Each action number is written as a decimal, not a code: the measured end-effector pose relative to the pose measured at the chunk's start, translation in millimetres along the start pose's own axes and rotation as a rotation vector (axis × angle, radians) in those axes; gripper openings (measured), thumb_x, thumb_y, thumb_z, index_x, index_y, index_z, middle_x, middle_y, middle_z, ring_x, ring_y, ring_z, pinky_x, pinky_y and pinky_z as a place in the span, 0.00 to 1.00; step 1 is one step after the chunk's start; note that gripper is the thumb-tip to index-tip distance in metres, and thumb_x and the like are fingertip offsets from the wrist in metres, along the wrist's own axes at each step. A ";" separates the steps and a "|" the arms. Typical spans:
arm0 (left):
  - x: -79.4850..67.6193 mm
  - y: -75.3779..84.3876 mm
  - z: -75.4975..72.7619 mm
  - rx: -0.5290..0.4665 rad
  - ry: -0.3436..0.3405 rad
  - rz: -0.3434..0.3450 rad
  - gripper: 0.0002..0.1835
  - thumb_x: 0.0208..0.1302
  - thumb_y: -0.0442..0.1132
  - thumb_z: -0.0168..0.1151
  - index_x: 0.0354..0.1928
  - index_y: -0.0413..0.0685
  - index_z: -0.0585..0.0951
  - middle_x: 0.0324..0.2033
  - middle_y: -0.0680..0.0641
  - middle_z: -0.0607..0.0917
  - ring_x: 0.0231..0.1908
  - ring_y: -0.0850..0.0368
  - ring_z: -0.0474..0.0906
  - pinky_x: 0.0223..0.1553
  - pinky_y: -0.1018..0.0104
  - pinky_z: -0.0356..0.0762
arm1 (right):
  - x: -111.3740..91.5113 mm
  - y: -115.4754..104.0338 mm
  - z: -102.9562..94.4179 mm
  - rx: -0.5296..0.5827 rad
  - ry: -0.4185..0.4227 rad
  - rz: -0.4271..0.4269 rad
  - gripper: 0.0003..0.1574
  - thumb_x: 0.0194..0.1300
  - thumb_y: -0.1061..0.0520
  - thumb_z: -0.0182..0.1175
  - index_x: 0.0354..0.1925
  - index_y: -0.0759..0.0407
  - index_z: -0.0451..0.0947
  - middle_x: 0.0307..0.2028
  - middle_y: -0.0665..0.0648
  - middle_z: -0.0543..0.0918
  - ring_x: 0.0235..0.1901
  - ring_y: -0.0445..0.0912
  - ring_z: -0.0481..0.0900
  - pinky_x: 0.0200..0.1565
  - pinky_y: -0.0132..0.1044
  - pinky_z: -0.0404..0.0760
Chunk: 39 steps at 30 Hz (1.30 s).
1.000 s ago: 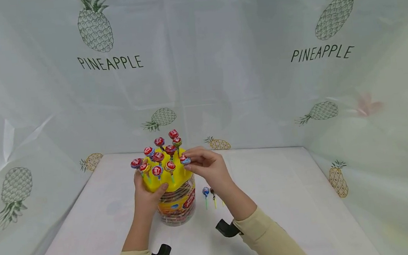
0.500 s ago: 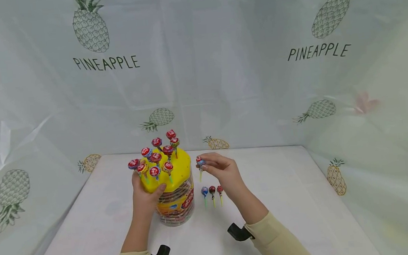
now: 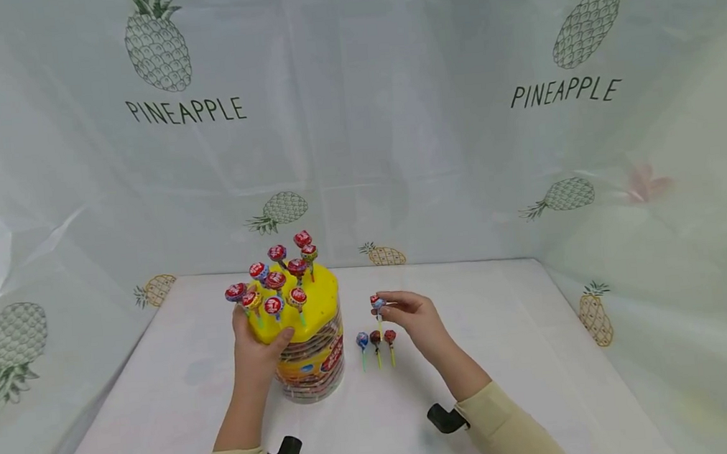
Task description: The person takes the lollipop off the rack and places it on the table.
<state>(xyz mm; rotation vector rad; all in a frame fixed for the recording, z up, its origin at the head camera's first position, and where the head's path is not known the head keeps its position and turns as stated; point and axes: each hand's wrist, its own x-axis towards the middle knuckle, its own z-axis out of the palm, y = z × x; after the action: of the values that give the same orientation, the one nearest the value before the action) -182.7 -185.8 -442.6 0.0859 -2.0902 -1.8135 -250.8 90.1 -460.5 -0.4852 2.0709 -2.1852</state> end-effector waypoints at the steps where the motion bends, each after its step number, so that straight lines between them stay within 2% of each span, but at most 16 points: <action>1: 0.3 -0.6 -0.2 0.001 0.002 0.007 0.44 0.62 0.43 0.69 0.71 0.54 0.50 0.61 0.48 0.69 0.55 0.57 0.70 0.50 0.83 0.71 | 1.1 4.8 -3.4 -0.003 -0.003 0.008 0.18 0.67 0.62 0.62 0.54 0.63 0.80 0.48 0.60 0.84 0.45 0.50 0.84 0.50 0.42 0.82; 7: 0.5 -2.6 -1.3 -0.003 -0.003 0.026 0.44 0.62 0.43 0.68 0.71 0.54 0.50 0.60 0.48 0.69 0.55 0.58 0.69 0.51 0.82 0.71 | 6.7 32.7 -23.6 -0.015 0.004 0.080 0.20 0.68 0.67 0.58 0.58 0.70 0.75 0.52 0.63 0.81 0.47 0.53 0.83 0.51 0.43 0.81; 13: 0.7 -3.5 -1.2 -0.030 -0.014 0.035 0.44 0.62 0.42 0.68 0.71 0.56 0.50 0.60 0.50 0.69 0.55 0.58 0.70 0.52 0.81 0.71 | 9.1 50.3 -38.1 -0.066 0.041 0.169 0.19 0.68 0.67 0.57 0.57 0.69 0.76 0.51 0.63 0.81 0.48 0.53 0.82 0.50 0.41 0.82; 19: 1.0 -2.9 -1.0 -0.010 -0.007 0.039 0.44 0.62 0.43 0.68 0.72 0.55 0.50 0.60 0.49 0.69 0.55 0.58 0.70 0.51 0.81 0.71 | 10.5 68.0 -49.8 -0.155 0.053 0.257 0.20 0.67 0.68 0.58 0.57 0.67 0.76 0.50 0.61 0.81 0.48 0.50 0.81 0.48 0.40 0.82; 27: 1.3 -1.4 -1.9 0.011 -0.007 0.004 0.46 0.62 0.45 0.69 0.72 0.54 0.48 0.62 0.47 0.67 0.57 0.55 0.68 0.51 0.83 0.69 | 13.0 88.9 -60.7 -0.217 0.060 0.288 0.18 0.60 0.73 0.61 0.50 0.68 0.80 0.46 0.62 0.83 0.42 0.49 0.82 0.44 0.40 0.84; 33: 0.9 0.0 -2.7 0.015 -0.016 0.013 0.46 0.62 0.44 0.68 0.73 0.53 0.48 0.62 0.46 0.67 0.56 0.55 0.68 0.51 0.84 0.69 | 13.6 97.5 -64.7 -0.284 0.029 0.312 0.15 0.61 0.69 0.64 0.48 0.65 0.82 0.47 0.60 0.83 0.40 0.46 0.83 0.42 0.37 0.84; 39: -0.6 1.9 -2.5 0.002 -0.023 0.007 0.45 0.63 0.44 0.68 0.72 0.54 0.48 0.61 0.46 0.68 0.56 0.54 0.69 0.51 0.83 0.69 | 11.7 96.1 -62.0 -0.364 0.029 0.340 0.15 0.62 0.67 0.64 0.49 0.63 0.82 0.46 0.58 0.83 0.38 0.45 0.83 0.40 0.37 0.83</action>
<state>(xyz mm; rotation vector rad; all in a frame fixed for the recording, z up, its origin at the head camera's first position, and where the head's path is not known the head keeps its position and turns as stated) -181.0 -187.7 -440.6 0.0584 -2.1052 -1.8166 -294.3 138.9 -555.2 -0.1112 2.3682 -1.6481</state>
